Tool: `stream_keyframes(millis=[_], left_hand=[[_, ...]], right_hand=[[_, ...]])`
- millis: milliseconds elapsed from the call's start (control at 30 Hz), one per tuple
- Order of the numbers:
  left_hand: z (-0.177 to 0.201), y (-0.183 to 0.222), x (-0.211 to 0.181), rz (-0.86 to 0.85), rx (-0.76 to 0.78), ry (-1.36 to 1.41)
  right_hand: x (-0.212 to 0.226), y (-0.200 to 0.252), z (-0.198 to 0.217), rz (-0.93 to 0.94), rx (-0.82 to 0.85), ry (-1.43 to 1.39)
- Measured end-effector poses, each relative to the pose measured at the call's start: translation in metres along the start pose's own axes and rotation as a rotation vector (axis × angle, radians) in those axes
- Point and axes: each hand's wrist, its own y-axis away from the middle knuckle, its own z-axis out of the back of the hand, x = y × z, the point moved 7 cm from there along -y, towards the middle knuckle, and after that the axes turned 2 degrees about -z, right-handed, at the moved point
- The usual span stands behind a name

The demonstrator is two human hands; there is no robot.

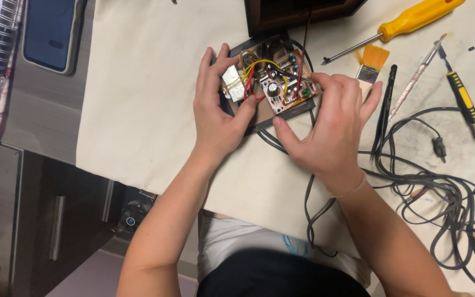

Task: Cleaning a circuit board with a brush and inspecting electronic components on a repair bench.

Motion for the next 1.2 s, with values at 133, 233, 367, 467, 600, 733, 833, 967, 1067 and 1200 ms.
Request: stream_keyframes(millis=[133,233,367,467,600,733,833,967,1067,1200], left_hand=[[-0.001,0.000,0.002,-0.003,-0.002,-0.042],[0.000,-0.001,0.003,-0.009,-0.003,-0.056],[-0.001,-0.003,0.004,-0.020,0.025,0.018],[-0.002,-0.003,0.004,-0.032,0.028,0.025],[-0.001,-0.003,0.005,-0.019,0.018,0.019],[-0.002,-0.002,0.005,-0.023,0.027,0.021],[0.003,0.002,0.000,-0.157,-0.043,-0.003],[-0.008,0.018,-0.020,-0.653,-0.064,-0.446],[-0.019,0.022,-0.039,-0.647,-0.063,-0.729],[-0.019,0.019,-0.032,-0.662,-0.088,-0.603]], right_hand=[[0.005,-0.001,-0.004,-0.014,-0.008,0.056],[-0.002,-0.004,0.002,0.027,-0.036,0.051],[-0.017,-0.015,0.016,0.148,0.087,-0.113],[-0.035,-0.024,0.020,0.142,0.193,-0.220],[-0.046,-0.030,0.008,0.137,0.344,-0.354],[-0.047,-0.031,0.008,0.178,0.384,-0.361],[-0.050,-0.031,0.006,0.186,0.394,-0.320],[-0.055,-0.030,0.004,0.026,0.384,-0.389],[-0.048,-0.027,0.005,0.054,0.331,-0.707],[-0.059,-0.024,0.001,0.016,0.303,-0.657]])
